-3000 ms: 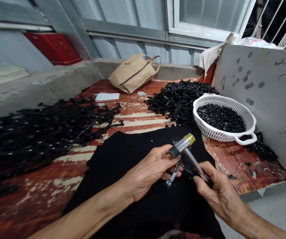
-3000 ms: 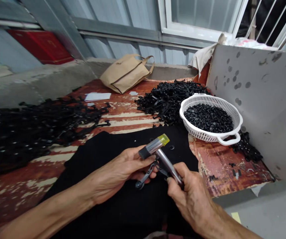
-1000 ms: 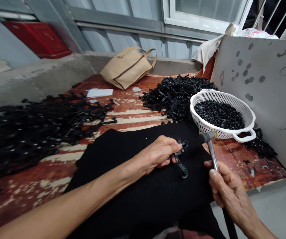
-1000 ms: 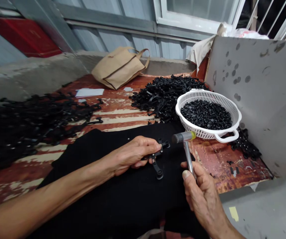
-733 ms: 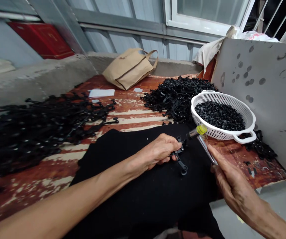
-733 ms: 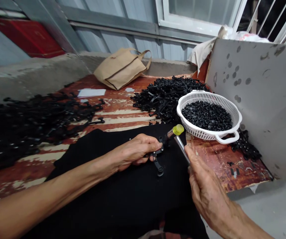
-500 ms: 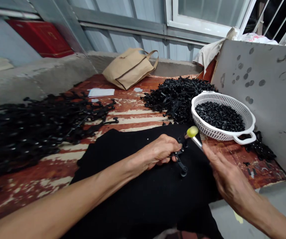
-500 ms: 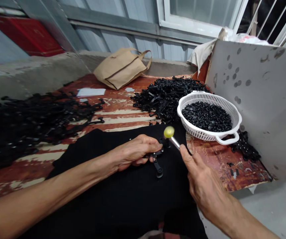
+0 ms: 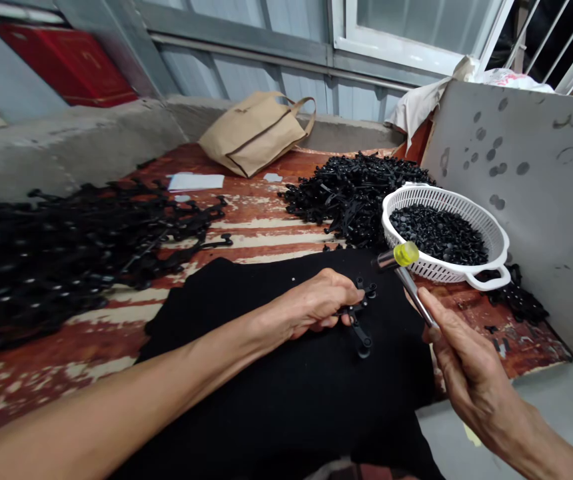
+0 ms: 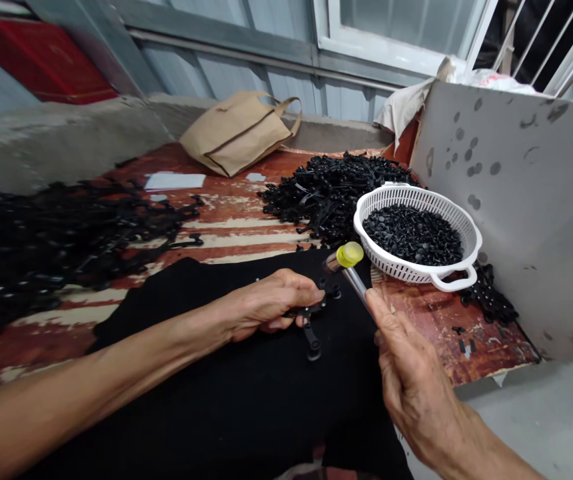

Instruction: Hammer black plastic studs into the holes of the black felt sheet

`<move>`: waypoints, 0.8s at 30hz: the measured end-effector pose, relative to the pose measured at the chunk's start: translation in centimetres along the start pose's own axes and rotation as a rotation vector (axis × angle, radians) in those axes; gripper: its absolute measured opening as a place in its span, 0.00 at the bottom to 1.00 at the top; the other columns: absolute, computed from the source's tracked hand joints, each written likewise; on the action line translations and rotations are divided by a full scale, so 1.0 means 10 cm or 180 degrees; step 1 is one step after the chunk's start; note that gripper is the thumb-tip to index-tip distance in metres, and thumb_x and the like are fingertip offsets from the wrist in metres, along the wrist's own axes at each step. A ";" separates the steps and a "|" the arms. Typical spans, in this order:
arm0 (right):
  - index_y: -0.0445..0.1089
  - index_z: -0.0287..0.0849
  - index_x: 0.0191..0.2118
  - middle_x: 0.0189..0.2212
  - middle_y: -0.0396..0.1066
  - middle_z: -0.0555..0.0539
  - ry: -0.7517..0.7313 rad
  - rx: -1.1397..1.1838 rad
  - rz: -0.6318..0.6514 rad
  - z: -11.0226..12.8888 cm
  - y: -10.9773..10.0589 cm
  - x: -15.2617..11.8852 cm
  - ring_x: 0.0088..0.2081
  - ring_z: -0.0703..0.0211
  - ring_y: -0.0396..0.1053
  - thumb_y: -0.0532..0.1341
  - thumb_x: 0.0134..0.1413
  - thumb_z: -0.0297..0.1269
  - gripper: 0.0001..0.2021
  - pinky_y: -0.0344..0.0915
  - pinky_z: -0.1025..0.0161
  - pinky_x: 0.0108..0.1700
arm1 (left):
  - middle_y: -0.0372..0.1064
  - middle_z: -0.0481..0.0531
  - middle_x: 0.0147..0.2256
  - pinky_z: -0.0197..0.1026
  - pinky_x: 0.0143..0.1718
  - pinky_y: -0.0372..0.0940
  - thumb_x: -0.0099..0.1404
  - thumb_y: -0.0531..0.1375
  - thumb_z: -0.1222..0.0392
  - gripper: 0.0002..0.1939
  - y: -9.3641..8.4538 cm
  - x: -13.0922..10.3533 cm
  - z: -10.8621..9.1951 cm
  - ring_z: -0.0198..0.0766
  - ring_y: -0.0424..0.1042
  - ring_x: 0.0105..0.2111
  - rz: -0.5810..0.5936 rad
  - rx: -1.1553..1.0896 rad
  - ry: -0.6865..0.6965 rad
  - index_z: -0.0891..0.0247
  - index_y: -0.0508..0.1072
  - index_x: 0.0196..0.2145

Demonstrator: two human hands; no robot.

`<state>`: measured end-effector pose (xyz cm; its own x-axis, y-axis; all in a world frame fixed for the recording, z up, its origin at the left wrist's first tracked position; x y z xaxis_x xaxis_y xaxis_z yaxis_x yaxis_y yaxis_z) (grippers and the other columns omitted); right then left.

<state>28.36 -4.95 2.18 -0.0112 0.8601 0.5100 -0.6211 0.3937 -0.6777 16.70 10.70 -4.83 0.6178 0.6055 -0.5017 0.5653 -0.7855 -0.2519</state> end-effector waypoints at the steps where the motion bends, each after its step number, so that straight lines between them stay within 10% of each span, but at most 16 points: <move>1: 0.46 0.55 0.69 0.66 0.56 0.52 0.0017 0.0008 -0.0007 -0.02 0.00 0.00 0.65 0.61 0.55 0.49 0.60 0.16 0.37 0.60 0.60 0.63 | 0.65 0.45 0.16 0.30 0.11 0.39 0.56 0.60 0.52 0.14 -0.01 0.00 -0.01 0.23 0.49 0.09 -0.0023 0.0011 -0.0034 0.63 0.65 0.21; 16: 0.44 0.51 0.70 0.67 0.55 0.47 -0.0097 -0.0028 -0.0179 0.09 -0.06 0.00 0.66 0.54 0.54 0.49 0.60 0.17 0.36 0.60 0.53 0.63 | 0.63 0.46 0.15 0.30 0.10 0.38 0.58 0.58 0.57 0.14 -0.01 -0.05 -0.07 0.23 0.48 0.09 0.0019 -0.0053 -0.0074 0.64 0.64 0.19; 21: 0.52 0.43 0.68 0.62 0.63 0.39 0.0177 -0.0264 0.0536 -0.03 0.12 0.01 0.62 0.50 0.62 0.48 0.57 0.16 0.34 0.66 0.50 0.59 | 0.63 0.46 0.15 0.30 0.11 0.38 0.60 0.57 0.59 0.14 0.00 -0.07 -0.07 0.23 0.48 0.08 -0.0066 -0.0041 -0.0188 0.64 0.63 0.18; 24: 0.47 0.51 0.69 0.66 0.57 0.46 0.0037 -0.0133 0.0031 0.05 -0.04 0.01 0.64 0.55 0.57 0.50 0.60 0.17 0.35 0.59 0.53 0.63 | 0.62 0.45 0.14 0.30 0.11 0.38 0.60 0.56 0.60 0.14 0.01 -0.08 -0.09 0.23 0.47 0.08 -0.0071 -0.0048 -0.0232 0.64 0.63 0.18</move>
<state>28.23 -5.15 2.81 -0.0077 0.8676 0.4972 -0.5877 0.3983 -0.7042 16.71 10.24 -3.73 0.5639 0.6114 -0.5552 0.5870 -0.7696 -0.2513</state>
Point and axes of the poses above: each hand's wrist, its own x-axis towards the middle knuckle, its own y-axis out of the palm, z = x × y, the point moved 9 cm from there along x, towards the middle knuckle
